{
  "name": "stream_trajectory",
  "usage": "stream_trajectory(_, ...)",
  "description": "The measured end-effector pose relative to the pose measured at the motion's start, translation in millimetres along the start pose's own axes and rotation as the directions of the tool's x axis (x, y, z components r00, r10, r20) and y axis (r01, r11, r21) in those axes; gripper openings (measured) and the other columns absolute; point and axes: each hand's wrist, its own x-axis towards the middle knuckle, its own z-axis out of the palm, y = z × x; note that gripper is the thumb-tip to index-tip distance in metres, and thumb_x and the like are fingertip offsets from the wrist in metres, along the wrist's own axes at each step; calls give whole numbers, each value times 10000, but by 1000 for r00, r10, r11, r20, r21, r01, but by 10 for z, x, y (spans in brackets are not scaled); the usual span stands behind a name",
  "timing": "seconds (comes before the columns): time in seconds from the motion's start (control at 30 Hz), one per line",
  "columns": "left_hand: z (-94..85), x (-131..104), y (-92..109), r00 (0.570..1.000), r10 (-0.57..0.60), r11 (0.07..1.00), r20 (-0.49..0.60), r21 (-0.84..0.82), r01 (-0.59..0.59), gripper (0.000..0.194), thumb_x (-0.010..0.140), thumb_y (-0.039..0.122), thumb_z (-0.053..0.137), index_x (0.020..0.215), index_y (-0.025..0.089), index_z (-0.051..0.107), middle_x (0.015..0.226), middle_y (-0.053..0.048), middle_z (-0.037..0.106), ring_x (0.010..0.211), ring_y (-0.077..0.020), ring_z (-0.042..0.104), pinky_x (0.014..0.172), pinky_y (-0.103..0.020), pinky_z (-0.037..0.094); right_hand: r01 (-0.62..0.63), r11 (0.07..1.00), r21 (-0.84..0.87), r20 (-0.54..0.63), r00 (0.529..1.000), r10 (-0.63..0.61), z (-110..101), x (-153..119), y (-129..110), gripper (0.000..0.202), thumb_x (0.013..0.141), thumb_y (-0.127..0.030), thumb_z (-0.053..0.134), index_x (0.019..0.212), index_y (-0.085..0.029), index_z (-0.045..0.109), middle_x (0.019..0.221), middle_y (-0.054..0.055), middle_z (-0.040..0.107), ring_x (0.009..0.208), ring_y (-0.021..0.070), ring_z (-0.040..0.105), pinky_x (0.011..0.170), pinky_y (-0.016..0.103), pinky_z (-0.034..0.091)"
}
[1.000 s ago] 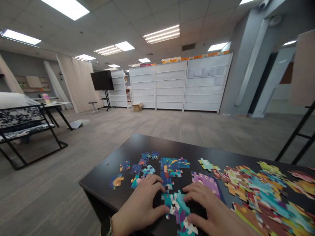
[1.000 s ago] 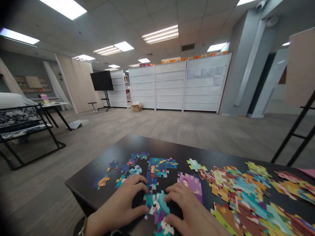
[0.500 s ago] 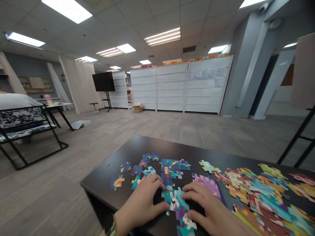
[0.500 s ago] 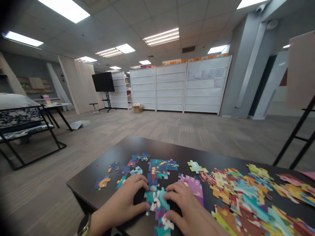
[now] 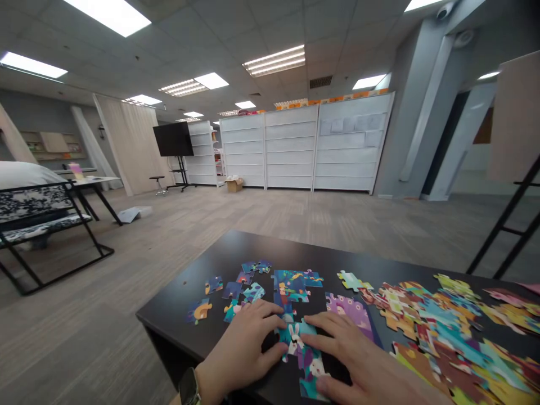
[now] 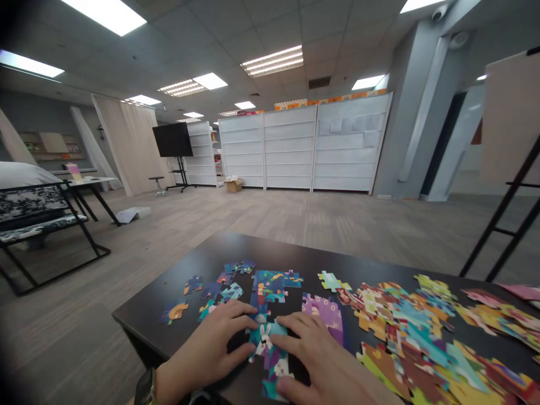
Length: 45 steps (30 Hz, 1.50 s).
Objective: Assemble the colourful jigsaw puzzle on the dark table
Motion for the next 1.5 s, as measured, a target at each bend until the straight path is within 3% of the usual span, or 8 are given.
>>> stream_trajectory(0.2,-26,-73,31,998,-14,1000,64,16,13,341,896,346,673,1234,308,643,1406,-42,586,1282,-286,524,1127,-508,377,20,1000,-16,-6,1000,-20,-64,-16,-70,608,814,-450,728,1390,-304,600,1474,117,529,1377,377,435,1164,577,314)
stream_trajectory(0.4,-115,-165,1,988,-3,998,154,61,-7,540,888,403,683,1405,359,534,1539,-60,457,1390,-319,435,1166,-543,348,10,998,-69,48,999,-6,-110,-40,-124,674,779,-479,754,1405,-293,584,1498,143,504,1387,409,410,1163,630,253)
stream_trajectory(0.7,-56,-111,97,994,-40,995,102,94,31,424,903,328,639,1319,259,604,1444,-83,560,1330,-308,499,1147,-514,391,57,996,-74,97,994,-50,-82,13,-64,709,773,-492,738,1424,-274,561,1489,152,506,1359,418,432,1137,628,286)
stream_trajectory(0.9,-53,-118,127,990,-55,995,129,95,43,466,891,334,647,1346,274,567,1481,-70,521,1361,-313,460,1151,-526,370,-18,995,-101,70,997,25,-94,-7,-160,712,768,-439,752,1433,-285,549,1500,144,492,1379,395,410,1157,596,269)
stream_trajectory(1.17,-12,-102,173,990,4,997,139,71,-14,402,899,246,622,1285,353,588,1469,-8,521,1369,-274,435,1156,-482,349,52,991,-119,62,997,-45,-71,0,-168,752,722,-491,775,1414,-290,557,1438,146,536,1323,406,455,1122,641,294)
stream_trajectory(1.3,17,-87,200,993,-5,996,116,90,-6,330,892,246,622,1216,312,618,1431,-23,554,1353,-294,449,1138,-491,372,24,991,-129,-126,991,-40,-144,-75,106,600,906,-380,569,1490,-290,465,1518,111,477,1389,345,418,1164,589,289)
stream_trajectory(1.4,44,-81,222,993,-12,994,120,109,-1,283,899,301,628,1182,307,619,1415,-28,559,1340,-313,460,1111,-510,399,-134,974,-181,-356,932,62,-285,-120,385,509,914,-191,411,1398,-187,568,1456,135,539,1346,299,479,1150,517,354)
stream_trajectory(1.5,82,-63,242,995,-20,992,101,125,7,221,915,339,611,1129,287,624,1409,-42,561,1330,-327,467,1084,-517,424,-262,945,-198,-366,914,177,-377,-161,610,475,887,-217,446,1318,-134,628,1378,163,599,1285,316,541,1110,492,410)
